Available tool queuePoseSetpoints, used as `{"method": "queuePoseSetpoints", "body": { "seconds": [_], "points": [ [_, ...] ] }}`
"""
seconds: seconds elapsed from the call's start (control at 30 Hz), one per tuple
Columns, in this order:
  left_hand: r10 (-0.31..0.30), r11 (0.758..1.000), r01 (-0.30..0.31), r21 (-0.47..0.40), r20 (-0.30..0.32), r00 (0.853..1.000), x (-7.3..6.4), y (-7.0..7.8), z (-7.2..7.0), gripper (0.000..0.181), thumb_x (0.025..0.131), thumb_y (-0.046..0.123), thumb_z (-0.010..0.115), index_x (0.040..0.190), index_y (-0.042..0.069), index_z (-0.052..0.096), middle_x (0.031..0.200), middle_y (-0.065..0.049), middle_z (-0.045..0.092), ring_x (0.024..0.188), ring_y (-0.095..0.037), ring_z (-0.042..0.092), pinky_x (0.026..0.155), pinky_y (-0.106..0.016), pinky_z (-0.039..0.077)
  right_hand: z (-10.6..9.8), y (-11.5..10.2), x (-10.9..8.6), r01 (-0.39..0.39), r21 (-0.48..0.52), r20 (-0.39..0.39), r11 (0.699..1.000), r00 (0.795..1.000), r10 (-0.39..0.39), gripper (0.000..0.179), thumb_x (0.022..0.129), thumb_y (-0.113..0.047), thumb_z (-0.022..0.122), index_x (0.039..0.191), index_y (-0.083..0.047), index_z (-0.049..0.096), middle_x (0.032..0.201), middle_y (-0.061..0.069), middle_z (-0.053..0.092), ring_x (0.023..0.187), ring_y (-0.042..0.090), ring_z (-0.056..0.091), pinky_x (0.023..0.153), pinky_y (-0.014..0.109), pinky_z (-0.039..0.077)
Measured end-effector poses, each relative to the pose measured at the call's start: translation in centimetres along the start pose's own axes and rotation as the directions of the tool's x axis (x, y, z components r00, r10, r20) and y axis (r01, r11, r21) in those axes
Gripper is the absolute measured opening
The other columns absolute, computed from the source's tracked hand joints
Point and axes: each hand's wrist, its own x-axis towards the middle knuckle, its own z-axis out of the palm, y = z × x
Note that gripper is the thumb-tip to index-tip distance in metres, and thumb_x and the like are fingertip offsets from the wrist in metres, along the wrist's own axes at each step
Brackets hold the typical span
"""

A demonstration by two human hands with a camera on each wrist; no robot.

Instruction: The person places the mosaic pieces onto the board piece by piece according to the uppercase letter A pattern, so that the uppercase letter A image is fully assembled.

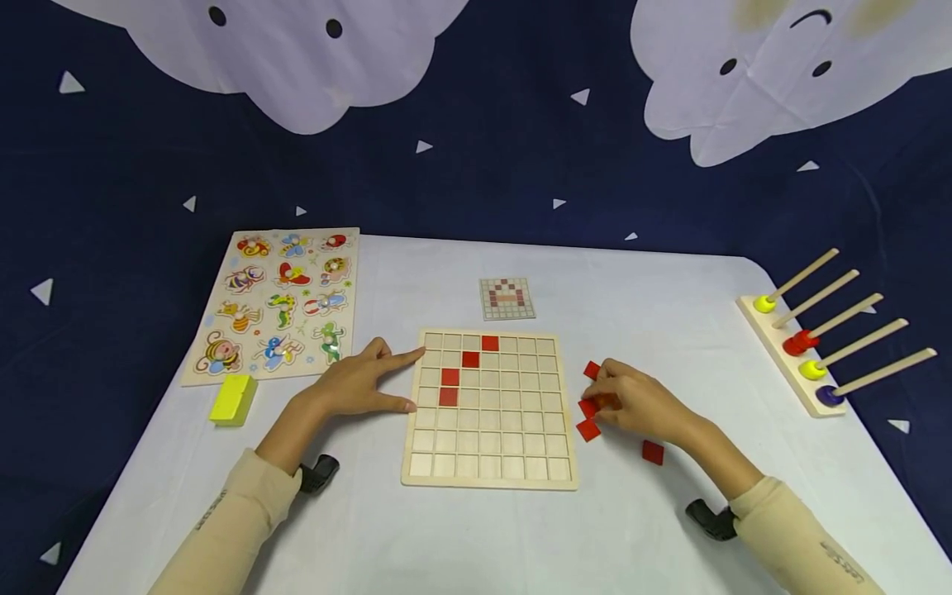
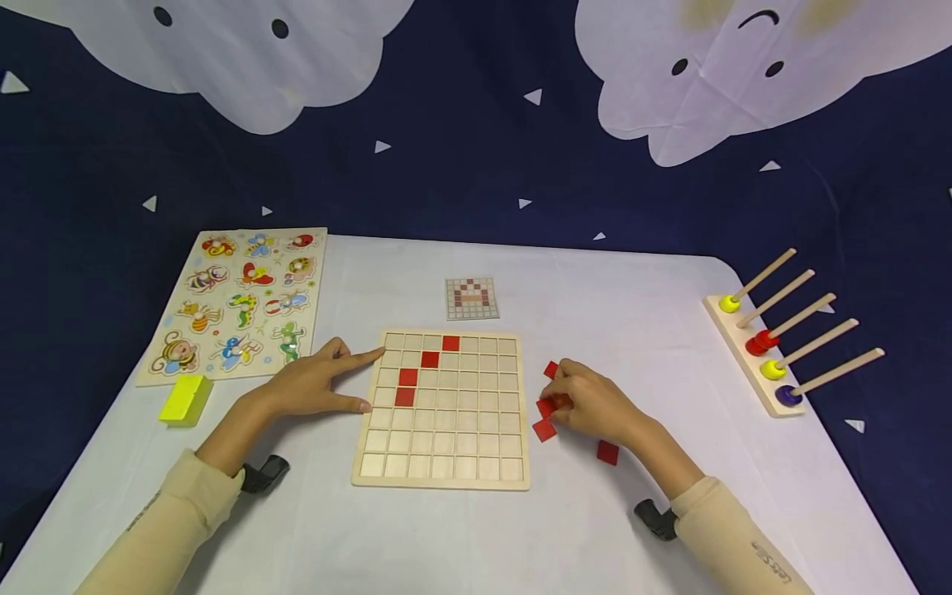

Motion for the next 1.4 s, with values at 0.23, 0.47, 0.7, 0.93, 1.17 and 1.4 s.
{"method": "queuePoseSetpoints", "body": {
  "seconds": [0.23,0.47,0.7,0.93,1.17,1.4],
  "points": [
    [0.007,1.0,-0.007,0.0,0.0,1.0,0.0,0.0,0.0,0.088,0.075,0.059,0.079,0.151,0.034,0.042,0.1,-0.003,0.042,0.065,-0.016,0.037,0.058,-0.03,0.032,0.3,0.0,-0.1,0.004,-0.02,-0.008,1.0,1.0,-0.004,0.02,0.076,-0.011,0.085,0.093,-0.011,0.076,0.091,-0.007,0.052,0.081,0.008,0.049,0.072,0.026,0.047],
    [0.017,1.0,-0.017,0.009,-0.005,1.0,0.1,0.0,-0.1,0.088,0.075,0.059,0.078,0.151,0.034,0.042,0.099,-0.003,0.042,0.065,-0.016,0.037,0.057,-0.03,0.032,0.3,0.1,-0.1,0.021,-0.039,-0.028,0.999,0.999,-0.023,0.02,0.075,-0.014,0.085,0.092,-0.011,0.075,0.09,-0.006,0.05,0.079,0.008,0.048,0.068,0.023,0.043],
    [0.008,1.0,-0.008,0.007,-0.004,1.0,0.0,0.0,-0.2,0.088,0.075,0.058,0.079,0.151,0.033,0.042,0.099,-0.003,0.043,0.065,-0.017,0.037,0.058,-0.03,0.032,-0.3,-0.6,0.8,0.011,-0.022,-0.053,1.0,0.999,-0.012,0.019,0.076,-0.017,0.084,0.09,-0.013,0.074,0.091,-0.006,0.049,0.081,0.01,0.05,0.069,0.025,0.044],
    [0.008,1.0,-0.008,-0.007,0.001,1.0,0.1,0.1,-0.1,0.088,0.075,0.058,0.079,0.151,0.033,0.042,0.099,-0.003,0.043,0.066,-0.017,0.038,0.058,-0.03,0.033,-0.1,-2.3,2.5,0.086,0.021,-0.049,0.996,0.995,-0.085,0.022,0.076,-0.018,0.085,0.093,-0.008,0.075,0.092,-0.002,0.054,0.078,0.013,0.052,0.067,0.025,0.045],
    [-0.001,1.0,0.001,-0.005,0.002,1.0,0.1,0.0,0.1,0.088,0.075,0.058,0.079,0.151,0.033,0.042,0.099,-0.003,0.043,0.066,-0.017,0.038,0.058,-0.03,0.033,0.1,-4.4,4.3,0.135,0.032,-0.018,0.99,0.991,-0.134,0.023,0.078,-0.02,0.082,0.096,-0.007,0.076,0.096,0.0,0.055,0.084,0.015,0.055,0.074,0.03,0.049],
    [0.011,1.0,-0.011,0.002,-0.009,1.0,0.0,0.0,-0.1,0.088,0.075,0.059,0.079,0.151,0.033,0.042,0.099,-0.004,0.042,0.065,-0.017,0.037,0.058,-0.03,0.032,0.6,-6.6,5.8,0.187,0.036,0.007,0.982,0.982,-0.187,0.022,0.079,-0.022,0.079,0.096,-0.009,0.075,0.095,-0.001,0.053,0.082,0.013,0.052,0.073,0.027,0.047]
  ]
}}
